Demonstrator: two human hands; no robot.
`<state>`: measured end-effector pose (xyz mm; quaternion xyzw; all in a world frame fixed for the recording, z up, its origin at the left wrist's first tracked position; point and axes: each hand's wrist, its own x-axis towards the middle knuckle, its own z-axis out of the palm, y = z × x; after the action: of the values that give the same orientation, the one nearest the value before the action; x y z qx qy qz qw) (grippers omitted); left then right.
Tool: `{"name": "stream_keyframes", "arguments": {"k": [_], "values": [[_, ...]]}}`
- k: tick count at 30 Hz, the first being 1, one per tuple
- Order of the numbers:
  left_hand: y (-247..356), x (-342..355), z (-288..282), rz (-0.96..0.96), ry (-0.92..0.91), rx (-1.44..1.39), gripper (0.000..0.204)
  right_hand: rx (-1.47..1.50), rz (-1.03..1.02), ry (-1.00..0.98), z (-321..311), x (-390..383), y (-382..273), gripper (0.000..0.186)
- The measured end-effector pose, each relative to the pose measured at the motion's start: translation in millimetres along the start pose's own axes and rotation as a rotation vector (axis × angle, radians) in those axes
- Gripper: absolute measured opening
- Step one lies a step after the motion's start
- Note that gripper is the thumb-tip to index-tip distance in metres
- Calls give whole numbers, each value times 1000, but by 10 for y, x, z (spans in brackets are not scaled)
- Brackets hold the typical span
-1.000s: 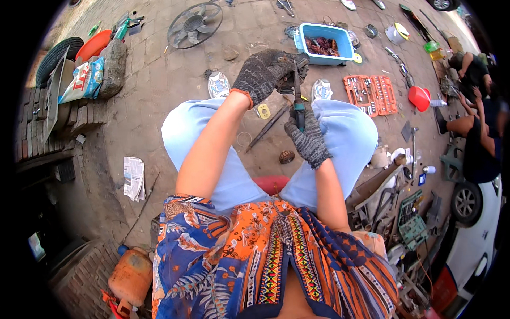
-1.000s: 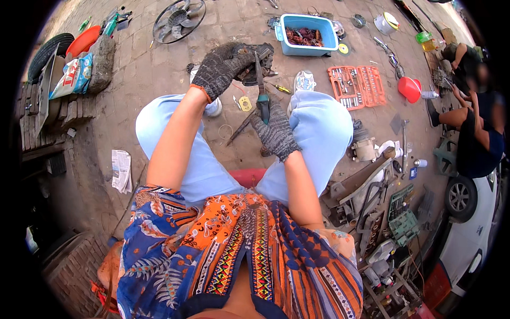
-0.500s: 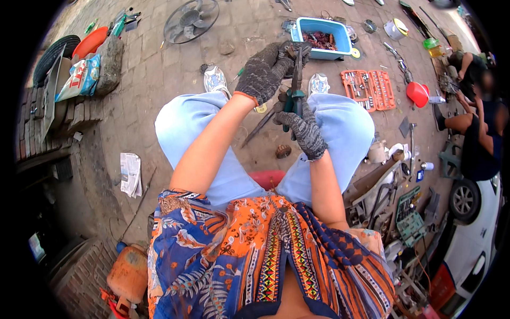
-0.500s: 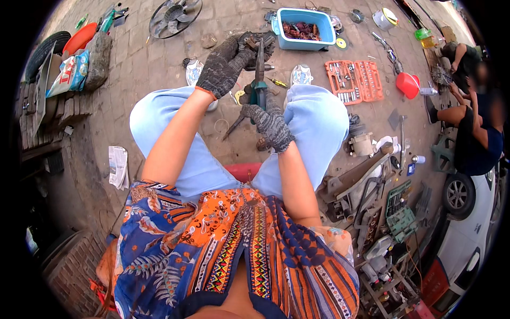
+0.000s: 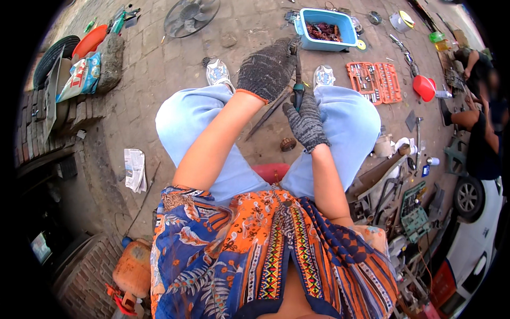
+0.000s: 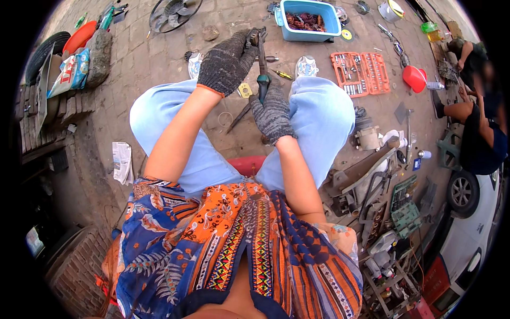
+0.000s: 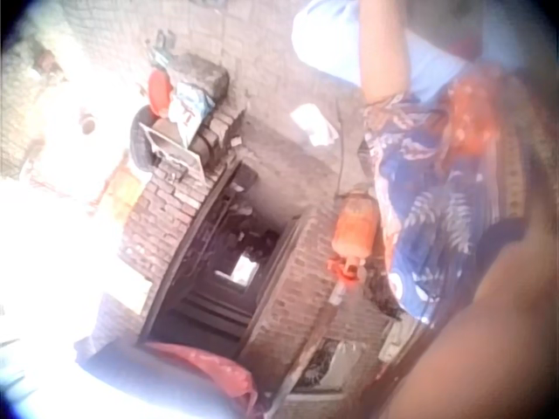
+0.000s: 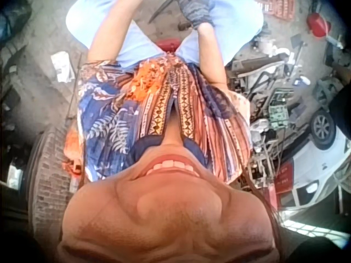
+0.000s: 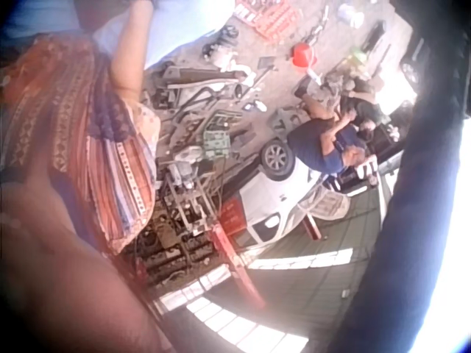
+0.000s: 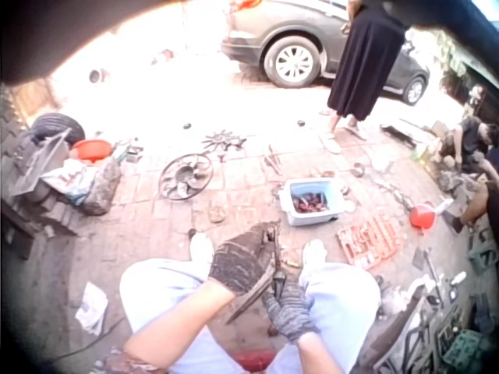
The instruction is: The person sits cross-legged on a stool and uses pliers, a hammer, and a screwdriver to disassemble and manipulate a small mechanical component. They repeatedly strike the part with a hammer and use pliers to adjust or remove small pieces, working over a concrete floor scattered with tools and parts.
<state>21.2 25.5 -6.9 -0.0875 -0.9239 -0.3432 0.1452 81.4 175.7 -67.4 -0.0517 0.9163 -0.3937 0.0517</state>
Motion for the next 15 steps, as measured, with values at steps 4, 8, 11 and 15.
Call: {"name": "stream_keyframes", "arguments": {"k": [4,8,11,15], "values": [[40,-8,-26,-1,47,-15,36,6,-6,90,20,-16,-138,43],[56,-30,42,70,217,-113,35,407,135,-165,-19,-44,-94,48],[15,-53,51,72,177,-105,33,790,229,-277,-108,-122,-109,43],[-4,-113,51,99,216,-180,31,1176,318,-505,-336,-194,-205,38]]}}
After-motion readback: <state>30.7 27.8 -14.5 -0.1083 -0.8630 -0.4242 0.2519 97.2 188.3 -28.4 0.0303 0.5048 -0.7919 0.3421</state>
